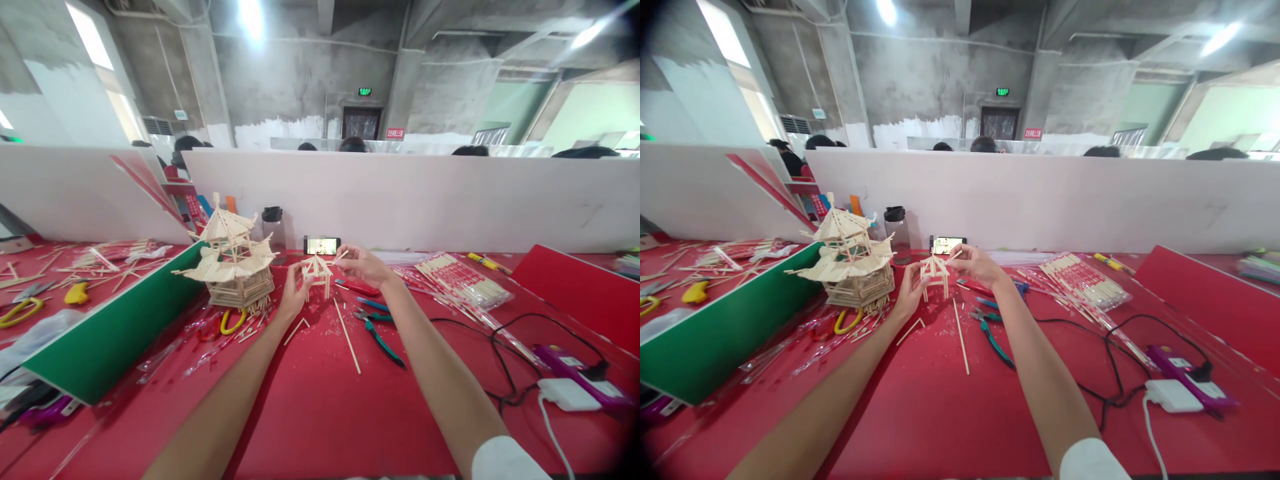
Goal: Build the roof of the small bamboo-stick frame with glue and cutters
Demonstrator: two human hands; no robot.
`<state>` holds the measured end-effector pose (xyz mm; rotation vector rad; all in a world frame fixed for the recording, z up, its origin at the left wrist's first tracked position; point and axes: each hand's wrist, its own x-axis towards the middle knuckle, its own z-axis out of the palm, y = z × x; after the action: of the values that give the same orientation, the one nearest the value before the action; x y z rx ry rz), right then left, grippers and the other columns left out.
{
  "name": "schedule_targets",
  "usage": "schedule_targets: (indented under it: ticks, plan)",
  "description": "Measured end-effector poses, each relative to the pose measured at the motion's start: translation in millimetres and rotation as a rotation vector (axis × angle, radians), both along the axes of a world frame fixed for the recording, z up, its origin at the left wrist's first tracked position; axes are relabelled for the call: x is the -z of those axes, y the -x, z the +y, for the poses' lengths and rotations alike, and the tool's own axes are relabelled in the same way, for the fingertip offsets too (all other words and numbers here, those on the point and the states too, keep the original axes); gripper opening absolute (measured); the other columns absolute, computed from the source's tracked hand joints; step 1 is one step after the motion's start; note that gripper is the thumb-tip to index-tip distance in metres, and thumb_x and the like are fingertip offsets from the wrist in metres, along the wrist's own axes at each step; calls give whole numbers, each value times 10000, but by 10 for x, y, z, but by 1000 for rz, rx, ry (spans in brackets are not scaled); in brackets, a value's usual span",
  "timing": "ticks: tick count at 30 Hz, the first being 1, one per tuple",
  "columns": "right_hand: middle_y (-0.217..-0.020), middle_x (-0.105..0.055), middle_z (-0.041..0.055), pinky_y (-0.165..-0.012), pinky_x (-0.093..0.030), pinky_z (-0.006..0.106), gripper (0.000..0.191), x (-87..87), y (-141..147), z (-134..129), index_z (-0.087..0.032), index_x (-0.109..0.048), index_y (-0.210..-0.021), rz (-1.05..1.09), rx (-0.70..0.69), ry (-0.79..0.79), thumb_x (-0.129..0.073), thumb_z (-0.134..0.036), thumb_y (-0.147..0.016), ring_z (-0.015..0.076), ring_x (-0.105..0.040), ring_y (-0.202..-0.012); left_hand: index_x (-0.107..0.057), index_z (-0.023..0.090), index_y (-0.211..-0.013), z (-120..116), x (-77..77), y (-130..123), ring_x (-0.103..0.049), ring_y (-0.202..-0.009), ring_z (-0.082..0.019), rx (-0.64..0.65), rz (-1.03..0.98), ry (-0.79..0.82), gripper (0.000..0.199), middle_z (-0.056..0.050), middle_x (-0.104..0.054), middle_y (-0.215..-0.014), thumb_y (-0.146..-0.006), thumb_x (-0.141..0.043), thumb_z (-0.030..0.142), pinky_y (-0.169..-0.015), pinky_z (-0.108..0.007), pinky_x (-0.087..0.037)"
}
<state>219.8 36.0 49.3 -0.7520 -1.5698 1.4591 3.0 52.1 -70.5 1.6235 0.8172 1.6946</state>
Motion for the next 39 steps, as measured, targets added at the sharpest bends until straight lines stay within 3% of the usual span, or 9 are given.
schedule_targets:
  ticks: [7, 12, 20, 26, 32, 36, 39]
  plan:
    - [-674, -612, -66, -551, -419, 196, 394, 31, -13, 43, -207, -582, -859, 35, -20, -8, -873, -328, -624, 70, -525, -562, -519, 258, -1212, 2, -3, 5, -537, -1258, -233, 7, 8, 6, 364, -74, -565, -1278, -891, -651, 367, -1133, -454, -389]
    - [-669, -637, -39, -543, -417, 213, 377, 71, 4, 107, -189, -610, -773, -31, 110, -124, -885, -380, -600, 83, -536, -569, -526, 268, -1206, -8, -9, 8, -532, -1263, -230, 14, 6, -1, 348, -69, -565, -1280, -893, -649, 358, -1136, -454, -384]
    - [-883, -736, 45, -680, -512, 236, 326, 93, -22, 133, -183, -673, -1006, -31, 78, -40, -782, -387, -776, 104, -632, -706, -528, 255, -1190, -4, -9, -2, -541, -1255, -230, 13, -1, -5, 339, -70, -572, -1264, -893, -651, 361, -1129, -453, -389]
    - [-846, -738, 60, -629, -507, 221, 209, 93, 22, 158, -179, -589, -877, -164, 157, -66, -626, -381, -912, 116, -653, -692, -521, 255, -1193, -6, -8, 2, -526, -1274, -232, 17, 5, 1, 345, -74, -560, -1291, -892, -650, 365, -1136, -446, -381]
    - [-681, -645, -16, -549, -454, 233, 163, 52, 54, 153, -182, -591, -844, -451, 279, -321, -548, -322, -916, 108, -558, -530, -513, 251, -1196, 3, -1, -2, -534, -1262, -231, 17, -1, -4, 353, -76, -565, -1282, -892, -650, 366, -1127, -441, -392]
    - [-751, -704, 18, -671, -479, 267, 127, 60, 105, 170, -169, -670, -830, -497, 419, -537, -612, -279, -855, 158, -643, -682, -504, 254, -1205, 2, -1, -5, -526, -1270, -227, 19, 4, -2, 353, -75, -556, -1293, -897, -643, 359, -1135, -439, -382]
    - [-810, -744, 43, -732, -501, 280, 108, 73, 178, 154, -172, -703, -825, -463, 468, -585, -643, -261, -833, 182, -689, -764, -504, 252, -1200, -4, -6, -4, -523, -1274, -228, 25, 3, 0, 351, -79, -551, -1301, -896, -643, 358, -1135, -440, -384]
